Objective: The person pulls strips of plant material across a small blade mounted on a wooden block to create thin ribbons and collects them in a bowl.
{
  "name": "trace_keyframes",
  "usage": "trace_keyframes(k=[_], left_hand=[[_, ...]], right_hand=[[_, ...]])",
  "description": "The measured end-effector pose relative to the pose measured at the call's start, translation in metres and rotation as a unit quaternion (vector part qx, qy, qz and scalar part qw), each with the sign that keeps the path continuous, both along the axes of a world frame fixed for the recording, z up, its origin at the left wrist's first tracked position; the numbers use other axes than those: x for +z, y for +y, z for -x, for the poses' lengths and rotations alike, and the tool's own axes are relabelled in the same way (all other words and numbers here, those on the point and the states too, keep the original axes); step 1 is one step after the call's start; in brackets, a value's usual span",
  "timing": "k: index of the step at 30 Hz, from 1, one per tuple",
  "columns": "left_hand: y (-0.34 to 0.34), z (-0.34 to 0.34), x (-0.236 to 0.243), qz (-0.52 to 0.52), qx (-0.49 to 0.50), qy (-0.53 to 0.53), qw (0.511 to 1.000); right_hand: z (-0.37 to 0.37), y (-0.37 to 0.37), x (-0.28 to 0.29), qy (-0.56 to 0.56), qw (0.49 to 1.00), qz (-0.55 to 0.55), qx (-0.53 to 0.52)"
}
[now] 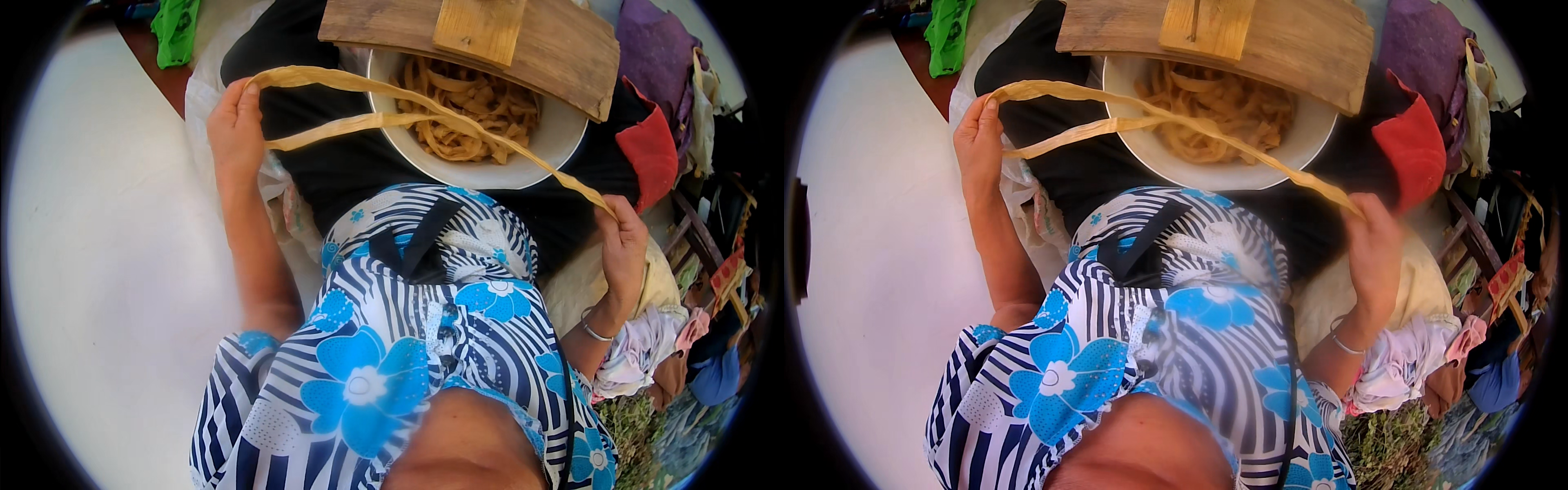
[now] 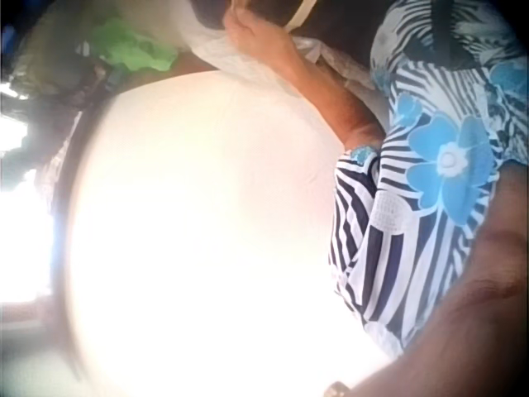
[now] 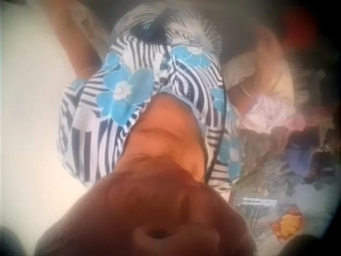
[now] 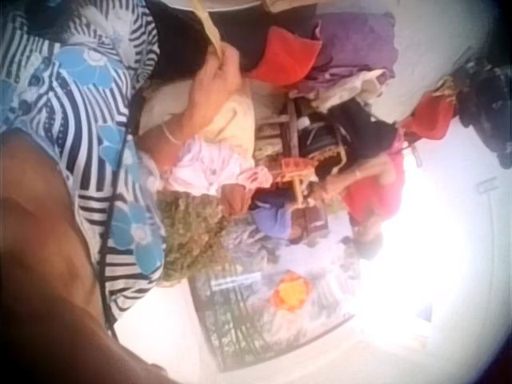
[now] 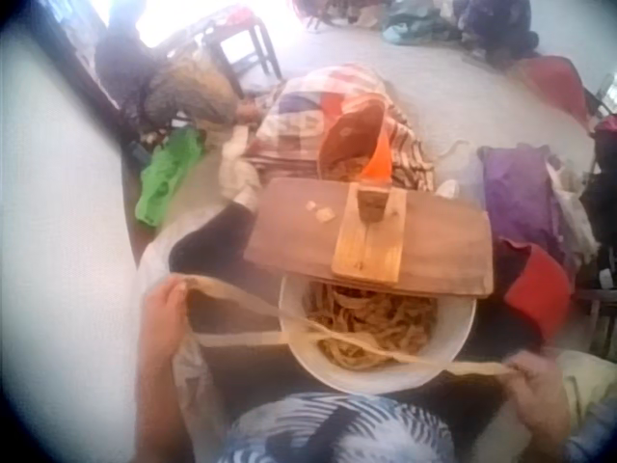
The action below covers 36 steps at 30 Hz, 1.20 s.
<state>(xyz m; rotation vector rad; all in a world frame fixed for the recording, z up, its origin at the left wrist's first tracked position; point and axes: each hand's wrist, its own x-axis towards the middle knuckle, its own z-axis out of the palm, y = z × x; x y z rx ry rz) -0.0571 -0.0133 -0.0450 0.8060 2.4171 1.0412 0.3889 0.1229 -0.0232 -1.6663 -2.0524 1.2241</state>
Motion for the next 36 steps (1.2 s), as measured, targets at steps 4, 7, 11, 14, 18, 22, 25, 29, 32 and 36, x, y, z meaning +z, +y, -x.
trace_keyframes(k=[4, 7, 11, 14, 18, 22, 25, 29, 32, 36], left_hand=[[0.006, -0.012, -0.01, 0.086, -0.1, 0.309, 0.942], [0.033, -0.058, 0.007, -0.035, -0.217, 0.345, 0.912], [0.073, -0.145, 0.039, -0.178, -0.501, 0.024, 0.847], [0.091, -0.164, 0.031, -0.06, -0.566, -0.214, 0.794], [0.105, -0.158, 0.024, 0.044, -0.537, -0.494, 0.682], [0.099, -0.172, 0.012, -0.019, -0.554, -0.269, 0.788], [0.098, -0.17, 0.027, -0.028, -0.549, -0.1, 0.83], [0.124, -0.142, 0.034, -0.07, -0.541, 0.053, 0.837], [0.137, -0.133, 0.022, -0.07, -0.499, -0.18, 0.845], [0.127, -0.152, -0.003, -0.113, -0.399, -0.499, 0.761]], right_hand=[[0.014, -0.006, 0.007, -0.011, 0.999, 0.027, -0.026], [0.042, -0.014, 0.008, 0.003, 0.998, 0.01, 0.057], [0.077, -0.016, 0.011, 0.053, 0.99, 0.045, 0.121], [0.078, -0.008, 0.018, 0.048, 0.991, 0.006, 0.125], [0.071, -0.005, 0.03, 0.152, 0.98, 0.049, 0.121], [0.074, -0.006, 0.001, 0.259, 0.965, 0.047, -0.003], [0.083, 0.005, -0.025, 0.244, 0.957, 0.108, -0.11], [0.102, -0.008, -0.022, 0.192, 0.966, 0.161, 0.059], [0.105, -0.013, 0.011, 0.336, 0.895, 0.276, 0.094], [0.134, 0.006, 0.006, 0.59, 0.779, 0.206, -0.045]])
